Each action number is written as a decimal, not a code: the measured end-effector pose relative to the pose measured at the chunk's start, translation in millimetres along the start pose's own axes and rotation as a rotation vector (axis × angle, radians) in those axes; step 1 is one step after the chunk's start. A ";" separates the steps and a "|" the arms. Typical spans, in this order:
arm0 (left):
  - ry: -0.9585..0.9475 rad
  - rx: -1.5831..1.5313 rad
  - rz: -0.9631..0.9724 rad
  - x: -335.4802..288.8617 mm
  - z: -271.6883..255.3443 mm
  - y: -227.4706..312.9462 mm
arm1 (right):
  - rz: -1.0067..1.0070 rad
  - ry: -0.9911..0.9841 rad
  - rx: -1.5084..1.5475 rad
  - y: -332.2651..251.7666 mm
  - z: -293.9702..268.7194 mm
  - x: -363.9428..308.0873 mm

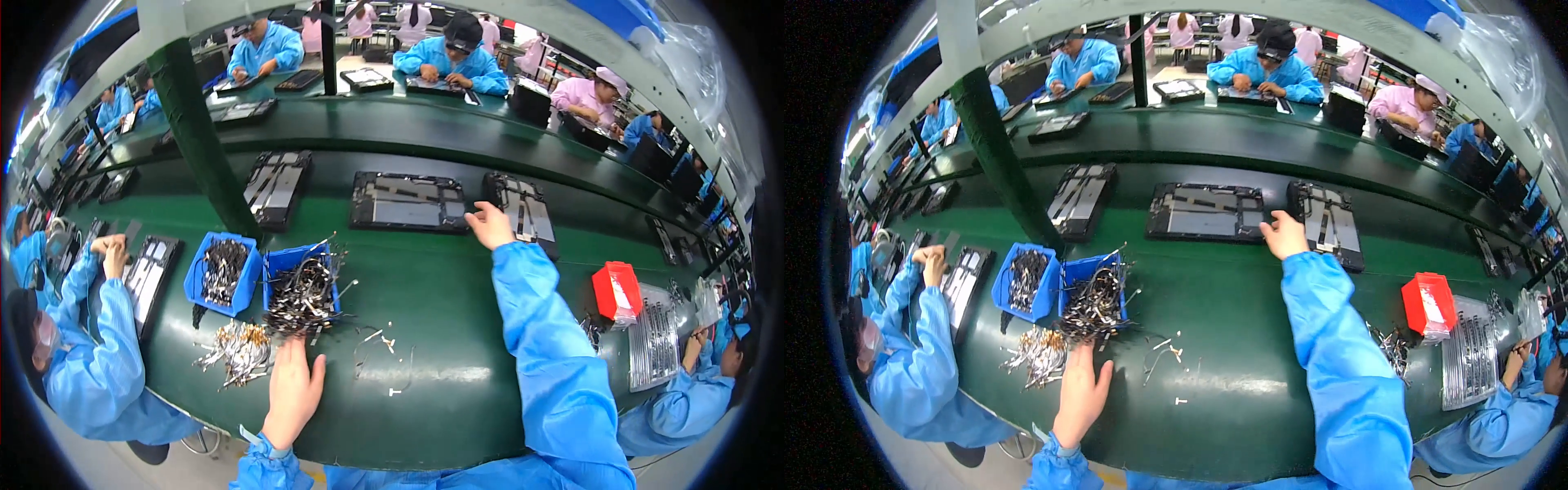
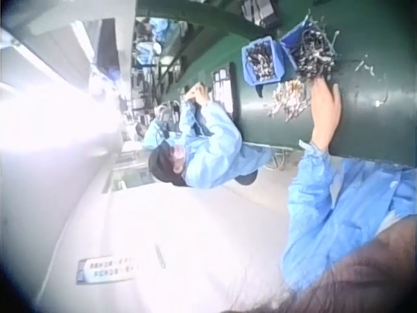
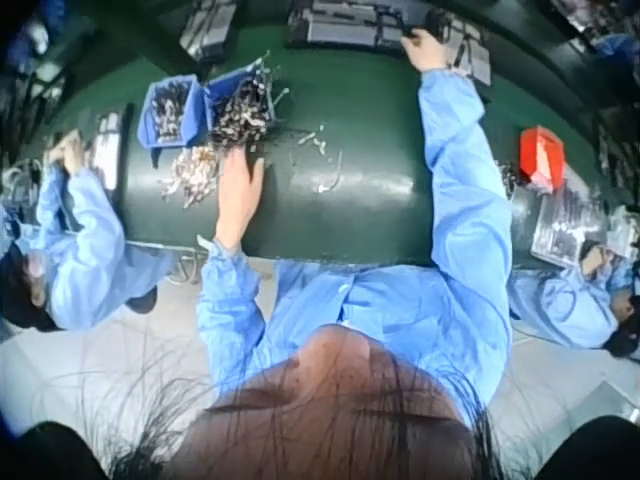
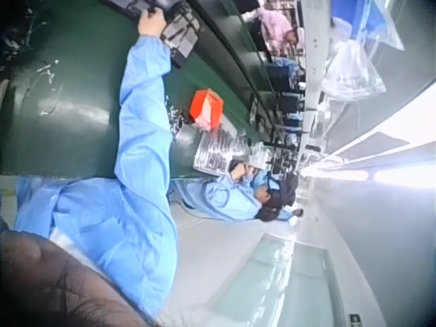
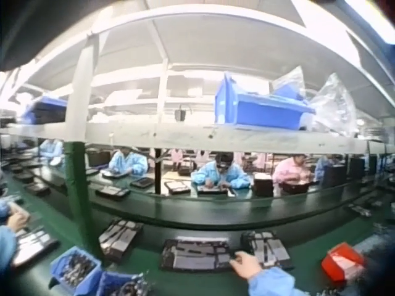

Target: The person takes tablet casings from a conveyor belt, attaches ribbon cables onto them by hand, and places the assembled tablet casings back onto the conveyor belt.

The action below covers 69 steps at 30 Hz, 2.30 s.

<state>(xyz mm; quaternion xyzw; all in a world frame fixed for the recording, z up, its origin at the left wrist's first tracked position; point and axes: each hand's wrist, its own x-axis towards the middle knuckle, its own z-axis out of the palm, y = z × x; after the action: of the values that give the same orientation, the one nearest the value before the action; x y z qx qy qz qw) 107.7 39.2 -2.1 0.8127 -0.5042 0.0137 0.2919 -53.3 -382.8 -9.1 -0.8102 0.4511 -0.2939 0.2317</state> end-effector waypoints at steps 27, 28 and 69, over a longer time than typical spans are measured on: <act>-0.062 -0.452 0.197 75.2 15.7 121.2 | 0.098 0.157 1.010 -36.9 -57.4 35.4; -0.074 -0.434 0.234 61.8 7.5 116.0 | 0.080 0.066 1.093 -29.0 -90.8 33.5; -0.539 -0.745 0.085 10.5 7.6 146.7 | 0.354 -0.478 0.824 -94.3 -131.5 -258.2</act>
<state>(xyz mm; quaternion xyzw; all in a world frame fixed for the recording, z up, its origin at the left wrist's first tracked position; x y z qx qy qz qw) -10.6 -20.2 62.5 0.6055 -0.5655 -0.3685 0.4216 -195.8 -127.5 76.9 -0.6073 0.3623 -0.2103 0.6750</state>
